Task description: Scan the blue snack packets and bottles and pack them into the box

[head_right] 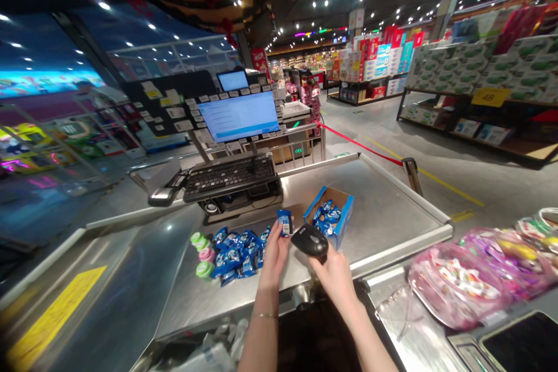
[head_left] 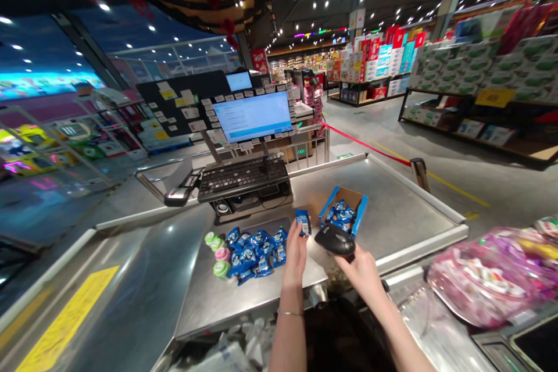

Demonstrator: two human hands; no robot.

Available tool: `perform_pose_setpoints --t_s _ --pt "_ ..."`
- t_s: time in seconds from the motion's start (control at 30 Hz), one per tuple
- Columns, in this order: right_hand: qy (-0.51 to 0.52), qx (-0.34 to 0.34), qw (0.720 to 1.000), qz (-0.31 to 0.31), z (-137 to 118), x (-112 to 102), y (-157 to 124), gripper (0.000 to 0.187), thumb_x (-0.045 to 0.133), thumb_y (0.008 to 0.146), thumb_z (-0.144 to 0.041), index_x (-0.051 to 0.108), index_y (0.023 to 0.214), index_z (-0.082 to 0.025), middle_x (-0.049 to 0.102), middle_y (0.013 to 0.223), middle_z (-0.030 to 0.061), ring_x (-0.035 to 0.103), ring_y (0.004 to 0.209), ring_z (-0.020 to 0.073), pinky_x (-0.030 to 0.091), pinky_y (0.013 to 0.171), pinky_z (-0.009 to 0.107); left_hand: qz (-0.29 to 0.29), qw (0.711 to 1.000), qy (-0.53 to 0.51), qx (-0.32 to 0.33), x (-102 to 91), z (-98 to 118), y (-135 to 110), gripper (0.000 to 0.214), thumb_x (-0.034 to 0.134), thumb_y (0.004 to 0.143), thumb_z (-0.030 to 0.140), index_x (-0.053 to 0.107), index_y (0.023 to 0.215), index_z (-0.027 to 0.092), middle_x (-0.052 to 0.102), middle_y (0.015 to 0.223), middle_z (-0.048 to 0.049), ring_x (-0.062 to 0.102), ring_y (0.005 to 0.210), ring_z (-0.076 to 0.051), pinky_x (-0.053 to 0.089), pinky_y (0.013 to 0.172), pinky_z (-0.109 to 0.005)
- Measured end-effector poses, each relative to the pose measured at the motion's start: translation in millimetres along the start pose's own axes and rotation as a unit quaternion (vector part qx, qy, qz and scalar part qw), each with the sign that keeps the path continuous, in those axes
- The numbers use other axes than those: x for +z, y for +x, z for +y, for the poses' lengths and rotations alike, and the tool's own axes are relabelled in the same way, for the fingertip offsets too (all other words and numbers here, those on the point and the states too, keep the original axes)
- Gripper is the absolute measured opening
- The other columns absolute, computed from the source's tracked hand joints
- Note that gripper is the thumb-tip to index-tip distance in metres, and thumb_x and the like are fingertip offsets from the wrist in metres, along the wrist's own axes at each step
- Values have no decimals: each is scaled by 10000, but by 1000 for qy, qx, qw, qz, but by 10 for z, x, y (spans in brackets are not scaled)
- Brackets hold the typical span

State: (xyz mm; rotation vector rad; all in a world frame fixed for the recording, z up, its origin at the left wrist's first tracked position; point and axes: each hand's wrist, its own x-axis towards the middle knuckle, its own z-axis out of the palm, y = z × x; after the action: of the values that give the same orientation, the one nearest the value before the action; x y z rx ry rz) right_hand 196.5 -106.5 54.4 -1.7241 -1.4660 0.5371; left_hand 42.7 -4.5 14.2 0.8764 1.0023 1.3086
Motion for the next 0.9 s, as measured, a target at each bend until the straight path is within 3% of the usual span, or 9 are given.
perform_pose_setpoints --t_s 0.1,0.23,0.3,0.37,0.5,0.57,0.67,0.8,0.9 --pt "38 2 999 -2 -31 51 -10 445 528 805 -469 655 1096 -157 729 727 63 683 645 259 495 620 322 116 972 193 71 -247 41 41 460 596 803 302 553 1256 235 579 1305 -77 513 1217 -223 388 1031 -359" --pt "61 -10 998 -3 -57 142 -21 395 518 791 -439 677 1004 -147 730 757 84 688 701 266 506 650 330 251 825 498 91 -671 109 115 413 560 796 212 599 1207 243 575 1288 -98 475 1224 -287 301 1055 -480" --pt "73 -14 997 -2 -67 184 -22 373 527 776 -429 683 969 -150 732 768 89 687 704 264 511 658 331 248 778 574 60 -847 94 148 394 534 797 173 622 1175 240 587 1275 -107 483 1202 -304 271 1041 -527" --pt "86 -13 996 2 -71 219 -18 360 544 759 -424 687 954 -157 738 780 91 687 702 266 515 664 337 219 756 617 27 -964 43 171 368 529 792 154 642 1129 247 616 1242 -97 487 1188 -298 238 1041 -550" --pt "102 5 995 7 -41 265 5 348 567 745 -435 696 920 -163 744 789 102 695 723 289 516 667 356 208 714 668 26 -969 -62 164 304 564 789 191 654 1073 252 593 1276 -91 405 1262 -301 164 1065 -574" --pt "111 28 993 20 1 270 32 383 580 745 -472 697 937 -161 745 795 106 697 746 299 518 675 364 216 717 660 57 -843 -69 144 291 555 810 223 647 1084 250 562 1305 -97 380 1285 -299 179 1070 -555" --pt "145 68 984 78 83 237 98 473 603 733 -531 692 987 -143 747 816 111 692 805 303 521 713 376 176 775 592 134 -497 -25 119 271 522 847 257 642 1089 257 570 1277 -87 412 1266 -280 234 1079 -489" --pt "210 102 956 176 180 106 211 495 647 702 -524 694 987 -121 747 878 115 680 865 284 518 765 367 12 868 438 232 142 -3 139 241 500 871 280 648 1059 255 617 1181 -72 500 1175 -239 336 1053 -389" --pt "232 134 939 215 238 -31 273 502 663 684 -528 699 959 -109 744 868 115 677 834 279 519 752 363 -110 872 426 214 590 -95 245 291 462 876 220 631 1111 248 630 1158 -71 542 1129 -217 377 1030 -355"
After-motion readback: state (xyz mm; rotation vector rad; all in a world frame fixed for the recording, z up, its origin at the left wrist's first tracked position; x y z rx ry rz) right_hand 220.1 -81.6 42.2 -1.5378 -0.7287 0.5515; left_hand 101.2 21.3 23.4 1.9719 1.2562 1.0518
